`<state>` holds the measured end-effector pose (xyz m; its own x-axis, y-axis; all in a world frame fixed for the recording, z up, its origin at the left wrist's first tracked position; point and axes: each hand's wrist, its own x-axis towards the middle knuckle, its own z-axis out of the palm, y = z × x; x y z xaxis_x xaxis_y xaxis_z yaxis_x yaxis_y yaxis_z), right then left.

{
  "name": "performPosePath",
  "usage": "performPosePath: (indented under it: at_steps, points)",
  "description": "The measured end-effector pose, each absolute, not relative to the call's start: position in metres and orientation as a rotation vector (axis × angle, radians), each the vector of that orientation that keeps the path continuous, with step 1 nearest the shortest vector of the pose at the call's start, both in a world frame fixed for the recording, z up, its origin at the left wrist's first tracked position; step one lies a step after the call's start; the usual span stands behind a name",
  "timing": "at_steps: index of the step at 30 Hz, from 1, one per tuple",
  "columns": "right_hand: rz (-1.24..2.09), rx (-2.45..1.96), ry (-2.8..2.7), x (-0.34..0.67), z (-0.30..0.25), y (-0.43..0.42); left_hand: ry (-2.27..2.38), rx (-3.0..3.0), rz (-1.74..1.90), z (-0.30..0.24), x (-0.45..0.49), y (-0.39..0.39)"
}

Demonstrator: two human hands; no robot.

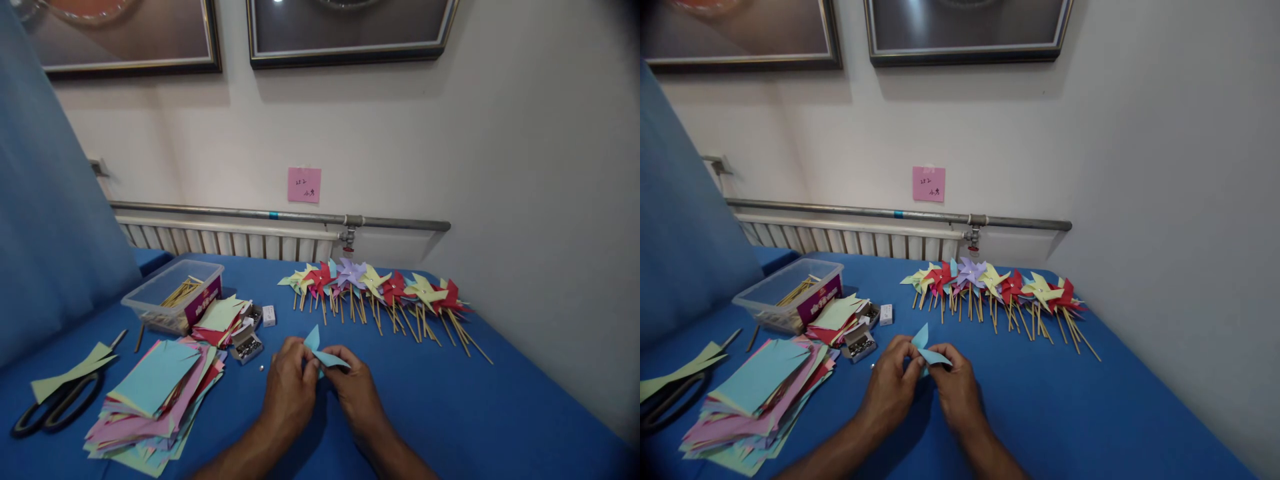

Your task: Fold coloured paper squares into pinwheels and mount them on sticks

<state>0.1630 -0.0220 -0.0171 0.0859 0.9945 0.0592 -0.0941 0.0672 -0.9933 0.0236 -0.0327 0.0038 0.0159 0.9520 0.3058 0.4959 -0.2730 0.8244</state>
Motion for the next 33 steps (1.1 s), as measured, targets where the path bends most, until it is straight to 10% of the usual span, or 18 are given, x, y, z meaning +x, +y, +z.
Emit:
performPosePath:
  at_steps: [33]
  points:
    - [1.209, -1.14, -1.085, 0.1622, -0.0225, -0.0203, 1.5, 1.85, 1.123, 0.0025, 0.0206, -0.0314]
